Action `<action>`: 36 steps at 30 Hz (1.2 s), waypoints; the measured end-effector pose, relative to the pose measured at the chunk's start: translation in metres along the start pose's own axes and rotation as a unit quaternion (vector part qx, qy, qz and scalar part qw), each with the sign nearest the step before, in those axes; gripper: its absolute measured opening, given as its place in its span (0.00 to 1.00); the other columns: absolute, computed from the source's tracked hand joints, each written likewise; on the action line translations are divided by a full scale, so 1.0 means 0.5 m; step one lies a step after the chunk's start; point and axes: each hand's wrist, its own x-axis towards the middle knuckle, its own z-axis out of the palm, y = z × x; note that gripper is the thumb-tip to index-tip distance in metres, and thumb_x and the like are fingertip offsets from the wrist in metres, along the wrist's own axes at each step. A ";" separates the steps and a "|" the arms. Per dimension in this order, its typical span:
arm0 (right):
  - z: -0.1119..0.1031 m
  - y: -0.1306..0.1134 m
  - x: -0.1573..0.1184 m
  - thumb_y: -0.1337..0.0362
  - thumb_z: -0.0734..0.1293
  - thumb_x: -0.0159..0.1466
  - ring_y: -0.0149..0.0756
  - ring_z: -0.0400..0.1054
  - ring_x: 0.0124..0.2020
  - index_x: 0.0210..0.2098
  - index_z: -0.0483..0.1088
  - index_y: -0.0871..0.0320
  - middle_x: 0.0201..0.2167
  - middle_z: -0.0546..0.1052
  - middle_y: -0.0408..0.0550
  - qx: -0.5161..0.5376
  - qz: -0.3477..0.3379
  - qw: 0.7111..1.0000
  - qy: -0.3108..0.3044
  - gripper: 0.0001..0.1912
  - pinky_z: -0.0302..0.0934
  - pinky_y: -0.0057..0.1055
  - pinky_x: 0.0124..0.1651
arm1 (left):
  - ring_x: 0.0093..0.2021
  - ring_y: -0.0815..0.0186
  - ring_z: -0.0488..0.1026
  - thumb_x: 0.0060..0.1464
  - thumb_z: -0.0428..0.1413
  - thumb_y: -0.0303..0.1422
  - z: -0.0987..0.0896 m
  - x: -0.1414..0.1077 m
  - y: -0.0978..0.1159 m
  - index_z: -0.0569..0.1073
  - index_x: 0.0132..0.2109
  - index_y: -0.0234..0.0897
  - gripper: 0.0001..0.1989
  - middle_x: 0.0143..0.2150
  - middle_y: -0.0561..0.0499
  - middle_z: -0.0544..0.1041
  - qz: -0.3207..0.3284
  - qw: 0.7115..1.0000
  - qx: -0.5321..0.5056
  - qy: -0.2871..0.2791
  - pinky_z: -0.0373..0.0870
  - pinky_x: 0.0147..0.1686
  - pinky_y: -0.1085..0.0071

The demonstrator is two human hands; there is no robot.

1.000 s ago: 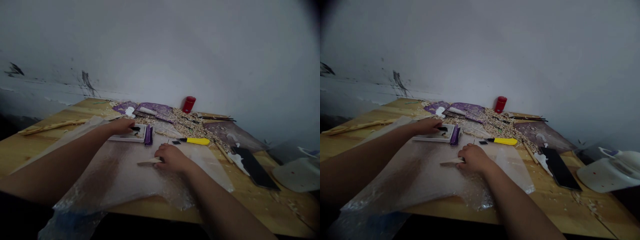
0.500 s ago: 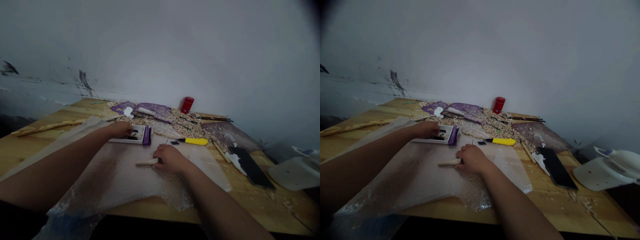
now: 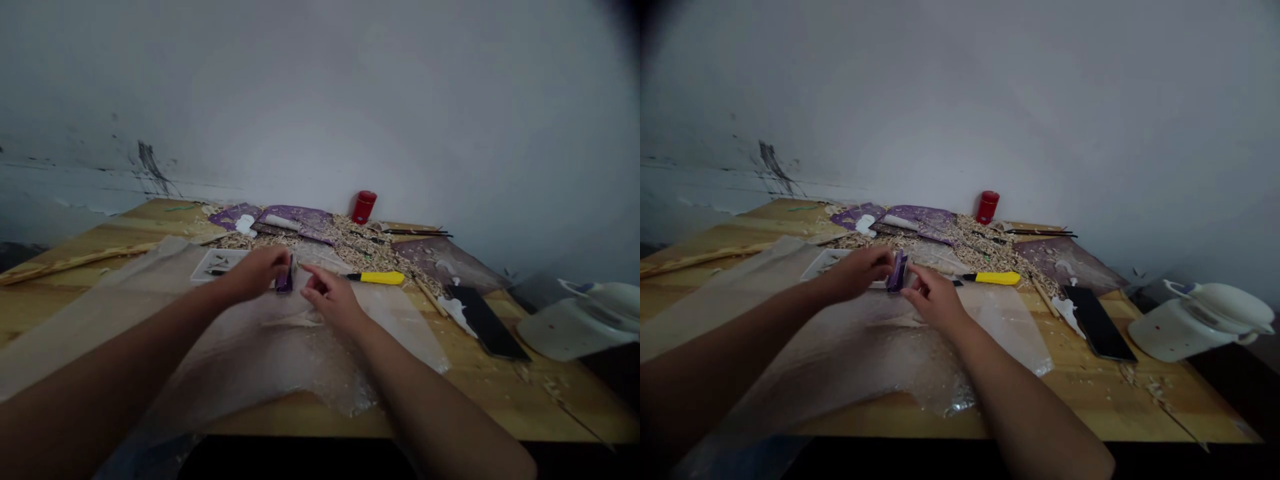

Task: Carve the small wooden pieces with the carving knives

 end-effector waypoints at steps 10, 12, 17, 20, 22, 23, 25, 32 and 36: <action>-0.009 0.018 0.006 0.54 0.62 0.57 0.29 0.65 0.21 0.33 0.71 0.58 0.23 0.72 0.43 0.254 0.112 0.953 0.124 0.15 0.62 0.27 0.26 | 0.19 0.73 0.66 0.45 0.53 0.33 0.071 -0.009 0.070 0.66 0.29 0.34 0.06 0.23 0.54 0.70 -0.158 0.909 -0.385 -0.036 0.65 0.21 0.74; -0.008 0.022 0.008 0.53 0.62 0.56 0.29 0.66 0.22 0.32 0.71 0.59 0.24 0.73 0.44 0.275 0.119 0.945 0.129 0.15 0.63 0.27 0.26 | 0.19 0.74 0.66 0.45 0.54 0.34 0.070 -0.013 0.055 0.66 0.29 0.33 0.07 0.23 0.54 0.71 -0.169 0.892 -0.415 -0.060 0.65 0.21 0.75; -0.009 0.022 0.011 0.54 0.64 0.55 0.29 0.67 0.21 0.32 0.71 0.59 0.22 0.72 0.42 0.278 0.141 0.943 0.114 0.14 0.63 0.27 0.26 | 0.17 0.75 0.65 0.46 0.54 0.36 0.081 -0.023 0.033 0.67 0.30 0.33 0.09 0.21 0.56 0.69 -0.153 0.878 -0.442 -0.102 0.62 0.19 0.76; -0.021 0.021 0.014 0.54 0.64 0.55 0.28 0.66 0.20 0.34 0.71 0.59 0.23 0.72 0.42 0.282 0.145 0.942 0.108 0.15 0.62 0.26 0.25 | 0.17 0.76 0.64 0.46 0.53 0.35 0.087 -0.026 0.032 0.67 0.28 0.32 0.09 0.20 0.56 0.68 -0.140 0.890 -0.423 -0.094 0.62 0.19 0.77; -0.035 0.029 0.018 0.54 0.64 0.55 0.27 0.64 0.19 0.32 0.71 0.60 0.21 0.71 0.42 0.278 0.150 0.937 0.151 0.15 0.61 0.25 0.23 | 0.17 0.76 0.64 0.47 0.53 0.35 0.091 -0.027 0.032 0.66 0.28 0.32 0.08 0.20 0.56 0.68 -0.139 0.899 -0.409 -0.074 0.61 0.19 0.77; -0.043 0.034 0.020 0.54 0.64 0.55 0.26 0.63 0.18 0.32 0.70 0.60 0.21 0.71 0.42 0.270 0.154 0.933 0.184 0.15 0.59 0.24 0.22 | 0.17 0.76 0.64 0.47 0.52 0.35 0.094 -0.027 0.032 0.66 0.29 0.33 0.08 0.20 0.56 0.68 -0.138 0.902 -0.404 -0.059 0.61 0.19 0.77; -0.058 0.048 0.025 0.54 0.64 0.55 0.25 0.62 0.18 0.31 0.70 0.60 0.20 0.70 0.41 0.256 0.159 0.924 0.236 0.14 0.58 0.23 0.21 | 0.16 0.76 0.64 0.48 0.51 0.35 0.100 -0.026 0.029 0.64 0.29 0.34 0.08 0.20 0.57 0.67 -0.138 0.908 -0.394 -0.029 0.60 0.18 0.78; -0.044 0.058 0.022 0.59 0.65 0.55 0.28 0.62 0.25 0.44 0.66 0.57 0.27 0.69 0.41 0.093 0.087 0.964 0.233 0.18 0.59 0.26 0.27 | 0.20 0.71 0.66 0.52 0.44 0.35 0.108 -0.024 0.007 0.64 0.32 0.36 0.08 0.22 0.54 0.69 -0.118 0.987 -0.102 0.034 0.58 0.21 0.75; -0.023 0.051 0.018 0.59 0.64 0.55 0.28 0.62 0.22 0.46 0.64 0.57 0.25 0.70 0.40 0.088 0.104 0.978 0.161 0.20 0.59 0.26 0.25 | 0.27 0.67 0.67 0.48 0.48 0.32 0.096 -0.030 0.009 0.68 0.30 0.37 0.06 0.25 0.51 0.72 -0.091 0.995 -0.011 0.026 0.56 0.26 0.73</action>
